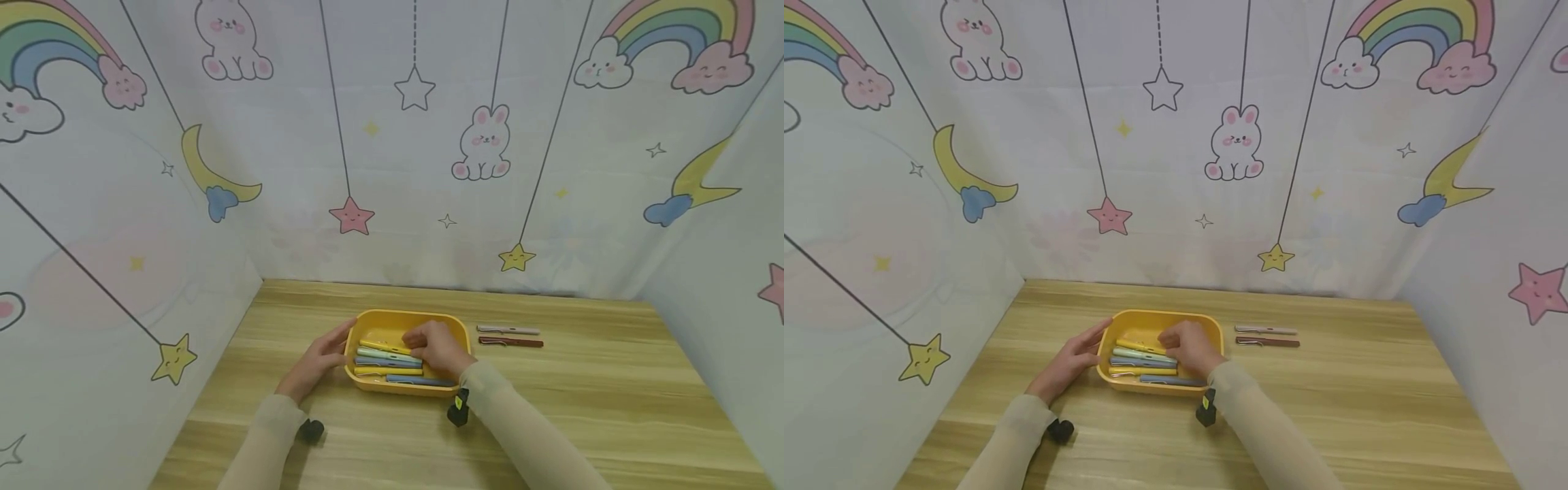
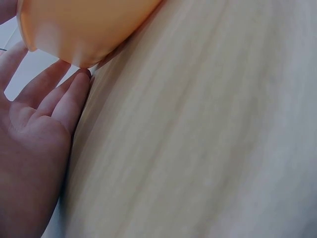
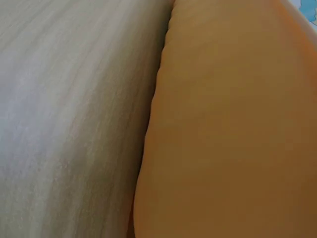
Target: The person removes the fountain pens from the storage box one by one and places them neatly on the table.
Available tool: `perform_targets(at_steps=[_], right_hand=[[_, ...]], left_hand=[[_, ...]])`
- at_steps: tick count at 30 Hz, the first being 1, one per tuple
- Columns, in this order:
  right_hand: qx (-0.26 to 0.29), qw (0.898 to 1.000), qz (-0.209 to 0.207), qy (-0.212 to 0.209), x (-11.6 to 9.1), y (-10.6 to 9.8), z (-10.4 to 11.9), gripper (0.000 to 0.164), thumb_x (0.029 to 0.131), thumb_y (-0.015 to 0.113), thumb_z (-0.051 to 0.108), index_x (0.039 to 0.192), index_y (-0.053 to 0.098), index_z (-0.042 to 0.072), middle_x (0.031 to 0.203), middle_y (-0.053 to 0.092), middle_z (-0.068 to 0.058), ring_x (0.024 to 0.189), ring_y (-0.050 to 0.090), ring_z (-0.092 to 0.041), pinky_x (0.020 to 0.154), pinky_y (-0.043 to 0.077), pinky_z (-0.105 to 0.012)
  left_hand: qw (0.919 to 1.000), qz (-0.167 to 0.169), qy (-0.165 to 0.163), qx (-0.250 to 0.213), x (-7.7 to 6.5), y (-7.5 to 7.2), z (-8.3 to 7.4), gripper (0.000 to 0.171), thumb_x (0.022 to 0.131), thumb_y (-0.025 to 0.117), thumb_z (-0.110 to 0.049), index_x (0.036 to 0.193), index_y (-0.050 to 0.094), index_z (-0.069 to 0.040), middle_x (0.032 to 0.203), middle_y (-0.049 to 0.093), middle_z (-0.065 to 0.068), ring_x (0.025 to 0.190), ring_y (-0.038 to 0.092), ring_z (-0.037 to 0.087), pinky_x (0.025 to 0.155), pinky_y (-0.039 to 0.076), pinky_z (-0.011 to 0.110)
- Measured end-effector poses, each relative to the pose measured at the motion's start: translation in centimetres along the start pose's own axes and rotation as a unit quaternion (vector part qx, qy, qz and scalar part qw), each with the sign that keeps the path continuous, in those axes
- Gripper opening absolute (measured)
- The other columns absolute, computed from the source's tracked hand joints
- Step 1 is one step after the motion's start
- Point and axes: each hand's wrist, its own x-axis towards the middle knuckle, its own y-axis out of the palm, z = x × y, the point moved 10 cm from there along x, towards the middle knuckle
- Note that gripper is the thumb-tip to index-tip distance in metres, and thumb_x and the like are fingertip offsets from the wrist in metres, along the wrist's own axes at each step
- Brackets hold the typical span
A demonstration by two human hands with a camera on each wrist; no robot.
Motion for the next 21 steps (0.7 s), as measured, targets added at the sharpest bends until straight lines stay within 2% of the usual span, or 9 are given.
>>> perform_targets(at_steps=[5, 21], right_hand=[[-0.028, 1.0, -0.006, -0.007, 0.01, 0.07, 0.19, 0.03, 0.095, 0.071, -0.005, 0.123, 0.077, 0.003, 0.118, 0.078, -0.008, 0.109, 0.075, -0.025, 0.094, 0.061, -0.042], [-0.068, 0.997, -0.016, -0.015, -0.09, -0.09, 0.84, 0.03, 0.091, 0.074, -0.008, 0.118, 0.078, 0.002, 0.116, 0.079, -0.011, 0.108, 0.075, -0.026, 0.094, 0.061, -0.043]], left_hand=[[1.0, 0.001, 0.005, -0.001, -0.08, 0.02, -0.13, 0.078, 0.096, 0.064, -0.003, 0.166, 0.035, -0.019, 0.171, 0.032, 0.009, 0.156, 0.03, 0.039, 0.125, 0.023, 0.056], [0.9998, 0.009, 0.011, -0.014, -0.1, 0.15, -0.36, 0.079, 0.095, 0.064, -0.002, 0.166, 0.034, -0.02, 0.171, 0.031, 0.01, 0.156, 0.029, 0.041, 0.125, 0.023, 0.056]])
